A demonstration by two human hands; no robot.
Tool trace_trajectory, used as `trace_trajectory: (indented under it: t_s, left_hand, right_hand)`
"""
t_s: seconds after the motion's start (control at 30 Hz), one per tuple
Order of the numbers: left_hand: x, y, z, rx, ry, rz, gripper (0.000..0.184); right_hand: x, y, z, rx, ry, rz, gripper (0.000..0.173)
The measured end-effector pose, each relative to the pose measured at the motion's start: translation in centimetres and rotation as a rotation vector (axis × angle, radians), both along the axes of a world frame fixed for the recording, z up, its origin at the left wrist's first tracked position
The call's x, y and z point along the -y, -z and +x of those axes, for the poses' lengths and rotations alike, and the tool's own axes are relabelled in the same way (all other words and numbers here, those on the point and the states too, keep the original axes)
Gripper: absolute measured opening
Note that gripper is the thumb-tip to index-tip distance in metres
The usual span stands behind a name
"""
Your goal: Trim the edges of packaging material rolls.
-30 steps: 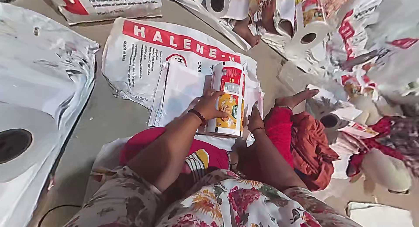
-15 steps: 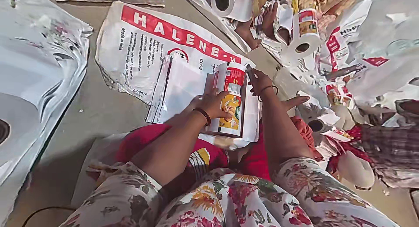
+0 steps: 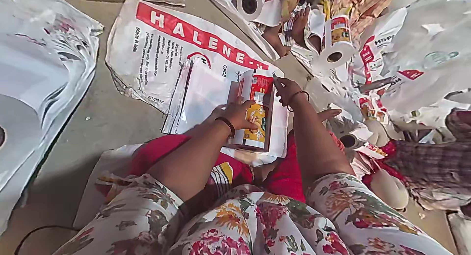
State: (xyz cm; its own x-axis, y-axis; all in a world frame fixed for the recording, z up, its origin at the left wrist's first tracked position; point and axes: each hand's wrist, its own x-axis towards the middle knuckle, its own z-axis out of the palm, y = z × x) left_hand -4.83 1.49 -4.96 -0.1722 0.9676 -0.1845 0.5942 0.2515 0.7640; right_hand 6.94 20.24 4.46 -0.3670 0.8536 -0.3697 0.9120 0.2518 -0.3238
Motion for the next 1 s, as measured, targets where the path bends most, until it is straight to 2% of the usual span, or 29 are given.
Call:
trace_trajectory:
  t_s: [0.2, 0.37, 0.43, 0.5, 0.53, 0.57, 0.63, 0.73, 0.83, 1.0]
  left_hand:
    - [0.1, 0.3, 0.1, -0.011, -0.009, 0.004, 0.100]
    - [0.0, 1.0, 0.2, 0.012, -0.027, 0.048, 0.098]
    - [0.0, 1.2, 0.5, 0.006, -0.037, 0.063, 0.098]
    - [0.6, 1.4, 0.3, -0.015, -0.048, 0.054, 0.096]
    - [0.8, 1.2, 0.4, -0.022, -0.050, 0.058, 0.095]
    - [0.8, 0.8, 0.5, -0.035, -0.045, 0.058, 0.093]
    - [1.0, -0.2, 1.1, -0.046, -0.011, 0.071, 0.087]
    - [1.3, -0.5, 2.1, -0.105, 0.062, 0.167, 0.060]
    - [1.3, -0.4, 3.2, -0.222, 0.214, 0.329, 0.039]
    - [-0.1, 0.0, 4.3, -0.389, 0.437, 0.356, 0.041]
  right_hand:
    - [2.8, -1.4, 1.2, 0.109, -0.060, -0.076, 0.049]
    - [8.7, -2.5, 4.3, 0.211, -0.181, -0.113, 0.047]
    - [12.5, -3.3, 6.5, 0.356, -0.374, -0.109, 0.050]
    - [16.5, -3.6, 9.9, 0.450, -0.614, -0.121, 0.060]
    - [18.5, -4.3, 12.0, 0.432, -0.648, -0.174, 0.054]
    - [20.3, -5.0, 14.1, 0.370, -0.600, -0.253, 0.043]
    - [22.9, -6.0, 17.2, 0.233, -0.376, -0.414, 0.040]
    - [23.2, -6.7, 18.9, 0.048, -0.168, -0.345, 0.046]
    - [22.1, -5.1, 20.3, -0.180, -0.043, -0.262, 0.049]
    - [21.0, -0.6, 22.8, -0.488, 0.137, -0.408, 0.050]
